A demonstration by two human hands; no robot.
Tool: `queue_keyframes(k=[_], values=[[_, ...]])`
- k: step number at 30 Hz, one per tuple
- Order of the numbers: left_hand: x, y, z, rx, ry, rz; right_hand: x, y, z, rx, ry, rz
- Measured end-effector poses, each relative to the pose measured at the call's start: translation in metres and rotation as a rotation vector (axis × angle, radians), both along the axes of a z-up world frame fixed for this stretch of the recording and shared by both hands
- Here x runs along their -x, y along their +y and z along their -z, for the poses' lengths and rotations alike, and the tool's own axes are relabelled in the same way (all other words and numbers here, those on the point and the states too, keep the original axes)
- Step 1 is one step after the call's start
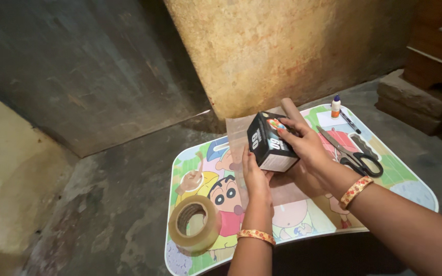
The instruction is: The person unrolls brown wrapping paper on a small table, cuts a sheet with scissors, places a small black box on the paper, and folds the paper around the box. The person then trims excess paper from the wrapped box with scissors.
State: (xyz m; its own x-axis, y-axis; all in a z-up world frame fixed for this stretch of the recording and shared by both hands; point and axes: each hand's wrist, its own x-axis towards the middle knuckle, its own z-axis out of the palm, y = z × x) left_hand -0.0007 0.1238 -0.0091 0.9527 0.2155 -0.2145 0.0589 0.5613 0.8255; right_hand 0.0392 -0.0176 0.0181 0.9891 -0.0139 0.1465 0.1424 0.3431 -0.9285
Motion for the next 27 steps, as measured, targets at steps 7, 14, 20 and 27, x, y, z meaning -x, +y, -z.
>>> queue_keyframes(k=[7, 14, 20, 27], values=[[-0.029, -0.01, 0.02, -0.275, -0.058, -0.006, -0.002, 0.005, 0.008, 0.246, -0.071, 0.216], [-0.023, -0.016, 0.006, -0.157, 0.045, 0.022, -0.016, 0.011, 0.022, 0.598, -0.266, 0.375], [-0.022, -0.016, 0.003, -0.361, -0.06, -0.039, -0.026, 0.009, 0.038, 0.602, -0.135, 0.299], [-0.006, -0.021, -0.008, -0.615, -0.032, -0.088, -0.016, 0.01, 0.033, 0.495, -0.3, 0.288]])
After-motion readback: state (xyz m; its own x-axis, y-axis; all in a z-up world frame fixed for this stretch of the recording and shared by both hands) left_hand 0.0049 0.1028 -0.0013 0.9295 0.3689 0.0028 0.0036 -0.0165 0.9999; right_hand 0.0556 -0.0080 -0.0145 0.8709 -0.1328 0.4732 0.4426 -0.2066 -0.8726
